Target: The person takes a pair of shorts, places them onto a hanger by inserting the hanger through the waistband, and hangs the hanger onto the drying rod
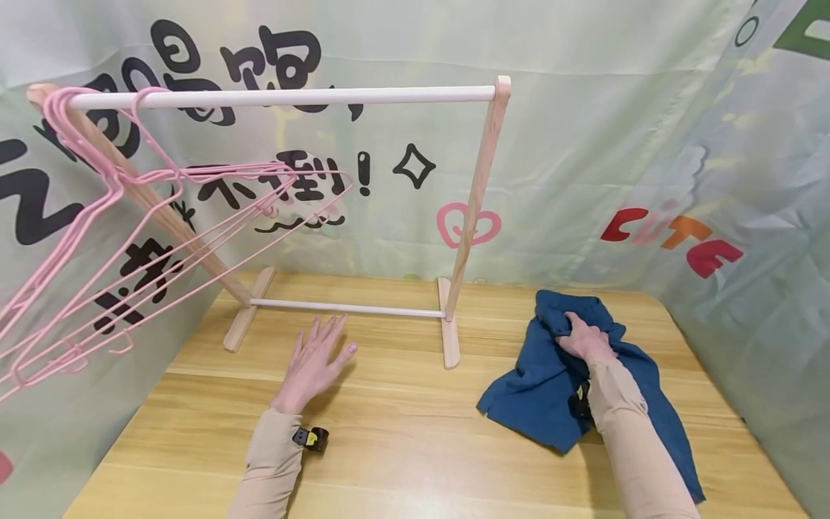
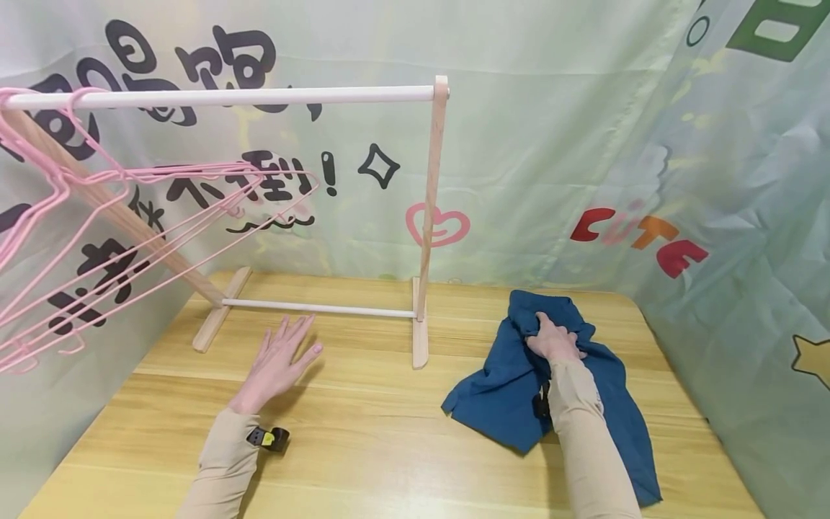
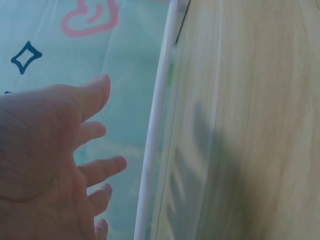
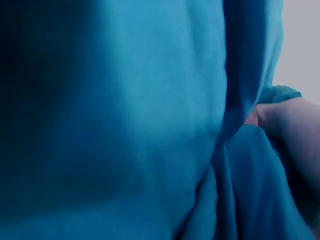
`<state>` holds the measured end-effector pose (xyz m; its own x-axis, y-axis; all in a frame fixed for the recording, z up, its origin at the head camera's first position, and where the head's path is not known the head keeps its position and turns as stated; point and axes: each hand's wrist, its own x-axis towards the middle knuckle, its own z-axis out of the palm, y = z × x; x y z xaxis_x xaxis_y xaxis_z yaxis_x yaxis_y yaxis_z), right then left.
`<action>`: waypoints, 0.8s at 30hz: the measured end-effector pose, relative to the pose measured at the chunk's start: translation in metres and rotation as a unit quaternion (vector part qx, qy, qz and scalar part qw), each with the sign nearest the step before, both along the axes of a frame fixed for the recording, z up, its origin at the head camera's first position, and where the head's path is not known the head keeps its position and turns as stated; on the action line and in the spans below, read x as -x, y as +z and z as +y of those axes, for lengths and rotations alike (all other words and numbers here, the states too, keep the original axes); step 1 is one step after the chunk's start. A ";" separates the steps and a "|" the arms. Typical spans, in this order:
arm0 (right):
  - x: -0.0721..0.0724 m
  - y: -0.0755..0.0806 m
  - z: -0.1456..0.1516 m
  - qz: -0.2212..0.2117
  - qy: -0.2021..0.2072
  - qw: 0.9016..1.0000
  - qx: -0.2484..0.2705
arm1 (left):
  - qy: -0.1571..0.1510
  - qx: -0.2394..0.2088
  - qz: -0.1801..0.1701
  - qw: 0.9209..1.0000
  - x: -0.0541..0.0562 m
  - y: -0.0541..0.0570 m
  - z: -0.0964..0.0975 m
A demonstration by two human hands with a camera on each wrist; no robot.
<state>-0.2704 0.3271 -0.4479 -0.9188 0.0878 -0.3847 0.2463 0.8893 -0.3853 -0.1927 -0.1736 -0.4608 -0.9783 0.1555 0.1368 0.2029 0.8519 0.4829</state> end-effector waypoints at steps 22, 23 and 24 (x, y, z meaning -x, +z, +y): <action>-0.018 0.000 0.006 0.287 -0.155 0.942 0.079 | -0.012 0.002 -0.012 1.000 -0.003 0.001 0.000; -0.018 0.002 0.005 0.320 -0.174 0.928 0.083 | -0.012 0.001 -0.014 1.000 -0.003 0.001 0.000; -0.018 0.004 0.004 0.355 -0.190 0.911 0.088 | -0.012 0.000 -0.014 1.000 -0.003 0.002 0.000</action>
